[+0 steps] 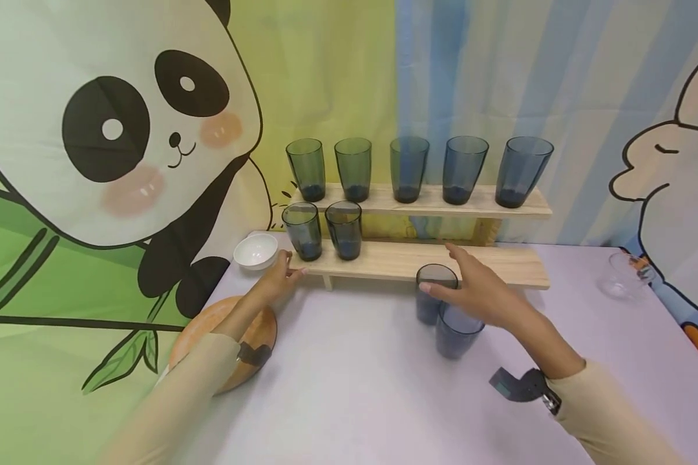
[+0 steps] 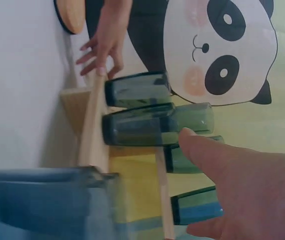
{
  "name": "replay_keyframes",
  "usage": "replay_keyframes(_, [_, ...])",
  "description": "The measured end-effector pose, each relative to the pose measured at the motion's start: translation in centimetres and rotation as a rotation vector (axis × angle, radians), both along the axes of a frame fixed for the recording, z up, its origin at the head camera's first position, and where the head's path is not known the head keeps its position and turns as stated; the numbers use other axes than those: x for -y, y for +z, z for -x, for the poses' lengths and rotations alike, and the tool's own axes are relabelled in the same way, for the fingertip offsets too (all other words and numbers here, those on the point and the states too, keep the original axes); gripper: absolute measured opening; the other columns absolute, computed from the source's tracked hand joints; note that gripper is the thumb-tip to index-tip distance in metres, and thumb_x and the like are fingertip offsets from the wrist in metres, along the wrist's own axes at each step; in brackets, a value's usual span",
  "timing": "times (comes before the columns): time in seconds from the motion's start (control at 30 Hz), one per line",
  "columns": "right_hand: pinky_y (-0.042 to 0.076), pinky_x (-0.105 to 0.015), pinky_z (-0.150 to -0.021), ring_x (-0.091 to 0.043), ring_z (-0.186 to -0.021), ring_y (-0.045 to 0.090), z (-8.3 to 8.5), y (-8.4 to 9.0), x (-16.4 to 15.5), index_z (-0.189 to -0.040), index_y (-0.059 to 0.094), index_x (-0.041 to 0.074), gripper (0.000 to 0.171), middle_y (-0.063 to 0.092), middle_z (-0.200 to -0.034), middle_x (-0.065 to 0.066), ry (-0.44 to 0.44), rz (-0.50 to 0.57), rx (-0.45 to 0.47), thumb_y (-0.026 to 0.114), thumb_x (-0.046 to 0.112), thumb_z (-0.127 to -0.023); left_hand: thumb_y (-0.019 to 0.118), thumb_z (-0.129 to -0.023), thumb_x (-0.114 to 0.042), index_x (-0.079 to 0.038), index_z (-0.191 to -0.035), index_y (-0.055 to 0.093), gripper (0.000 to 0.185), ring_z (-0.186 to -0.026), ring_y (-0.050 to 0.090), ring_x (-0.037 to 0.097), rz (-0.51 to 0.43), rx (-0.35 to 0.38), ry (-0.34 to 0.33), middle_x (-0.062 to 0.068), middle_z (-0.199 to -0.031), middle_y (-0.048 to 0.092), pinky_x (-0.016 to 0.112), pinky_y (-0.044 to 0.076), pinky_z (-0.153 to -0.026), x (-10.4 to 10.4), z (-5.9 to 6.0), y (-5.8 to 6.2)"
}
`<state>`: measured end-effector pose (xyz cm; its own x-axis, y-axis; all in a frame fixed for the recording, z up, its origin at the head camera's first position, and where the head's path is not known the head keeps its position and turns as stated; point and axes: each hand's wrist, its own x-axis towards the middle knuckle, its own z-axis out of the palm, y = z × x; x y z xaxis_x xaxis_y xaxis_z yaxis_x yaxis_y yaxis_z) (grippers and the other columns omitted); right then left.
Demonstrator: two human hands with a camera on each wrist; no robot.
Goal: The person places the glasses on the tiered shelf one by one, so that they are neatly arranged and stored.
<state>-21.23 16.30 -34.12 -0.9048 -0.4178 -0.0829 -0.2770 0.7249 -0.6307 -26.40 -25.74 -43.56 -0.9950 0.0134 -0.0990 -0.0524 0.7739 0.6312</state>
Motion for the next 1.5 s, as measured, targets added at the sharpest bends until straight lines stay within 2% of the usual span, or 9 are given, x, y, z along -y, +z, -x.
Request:
replay_keyframes(0.2, [0.032,-0.073,-0.095,-0.059,-0.135,0.026,-3.4,-3.5,-1.4,-0.159,0.0,0.003,0.121,0.015,-0.158,-0.033,-0.068,-0.006,-0.017,0.068,0.068,-0.083,0.051,-0.105,-0.042,-0.004,-0.148,0.019,0.065,-0.13,0.043,0.052,0.007,-0.015,0.0,0.04,-0.146,0.035,0.059,0.034,-0.105,0.3,-0.3,0.2])
replay_keyframes(0.33, [0.034,-0.073,-0.094,-0.059,-0.133,0.029,-4.6,-5.8,-2.0,-0.159,0.002,0.001,0.125,0.019,-0.155,-0.036,-0.107,0.012,-0.02,0.074,0.066,-0.079,0.051,-0.105,-0.04,-0.003,-0.149,0.018,0.066,-0.132,0.04,0.052,-0.012,-0.023,-0.006,0.038,-0.15,0.031,0.059,0.033,-0.107,0.2,-0.2,0.2])
replay_keyframes(0.4, [0.038,-0.071,-0.092,-0.06,-0.129,0.035,-5.0,-6.8,-2.2,-0.158,0.003,0.0,0.124,0.024,-0.152,-0.039,-0.136,0.031,-0.027,0.075,0.063,-0.08,0.051,-0.105,-0.041,-0.003,-0.15,0.018,0.067,-0.132,0.039,0.052,-0.015,-0.025,-0.009,0.037,-0.151,0.03,0.059,0.032,-0.107,0.1,-0.1,0.1])
replay_keyframes(0.6, [0.048,-0.059,-0.084,-0.054,-0.115,0.054,-4.7,-8.9,-2.9,-0.152,0.019,-0.001,0.105,0.05,-0.133,-0.036,-0.204,0.152,-0.074,0.08,0.051,-0.083,0.05,-0.104,-0.044,-0.006,-0.149,0.02,0.066,-0.131,0.042,0.052,-0.002,-0.024,-0.009,0.037,-0.149,0.033,0.059,0.033,-0.106,0.3,0.7,0.0])
replay_keyframes(0.93, [0.05,-0.055,-0.09,-0.042,-0.121,0.054,-3.8,-11.3,-3.5,-0.147,0.033,0.005,0.095,0.055,-0.134,-0.024,-0.168,0.253,-0.104,0.084,0.047,-0.079,0.051,-0.104,-0.043,-0.004,-0.147,0.02,0.066,-0.134,0.038,0.051,-0.015,-0.028,-0.017,0.032,-0.155,0.027,0.058,0.031,-0.108,0.3,0.9,0.2])
replay_keyframes(1.1, [0.051,-0.053,-0.088,-0.039,-0.119,0.057,-4.4,-11.4,-4.0,-0.145,0.038,0.005,0.092,0.059,-0.131,-0.021,-0.183,0.24,-0.126,0.084,0.048,-0.078,0.051,-0.104,-0.044,-0.005,-0.148,0.02,0.067,-0.135,0.037,0.05,-0.01,-0.019,-0.01,0.031,-0.156,0.027,0.057,0.03,-0.109,0.2,0.8,0.0])
replay_keyframes(1.23, [0.051,-0.053,-0.088,-0.039,-0.118,0.057,-4.8,-10.5,-4.9,-0.145,0.038,0.006,0.09,0.059,-0.129,-0.02,-0.197,0.227,-0.137,0.083,0.048,-0.08,0.052,-0.104,-0.044,-0.005,-0.148,0.02,0.067,-0.135,0.037,0.051,-0.014,-0.015,-0.011,0.032,-0.155,0.028,0.057,0.03,-0.109,0.1,0.7,0.1])
replay_keyframes(1.37, [0.05,-0.057,-0.087,-0.042,-0.116,0.055,-4.6,-8.6,-6.3,-0.146,0.037,0.006,0.088,0.058,-0.127,-0.021,-0.24,0.204,-0.166,0.082,0.046,-0.082,0.051,-0.104,-0.044,-0.006,-0.148,0.02,0.066,-0.133,0.039,0.051,0.0,-0.006,-0.011,0.036,-0.151,0.031,0.058,0.031,-0.108,0.1,0.6,0.0])
replay_keyframes(1.5, [0.044,-0.065,-0.091,-0.05,-0.121,0.048,-3.3,-5.3,-7.2,-0.151,0.03,0.003,0.094,0.05,-0.131,-0.026,-0.295,0.21,-0.202,0.083,0.04,-0.083,0.052,-0.104,-0.043,-0.006,-0.147,0.02,0.065,-0.133,0.039,0.051,-0.001,-0.007,-0.014,0.034,-0.152,0.03,0.058,0.032,-0.108,0.2,0.6,-0.2])
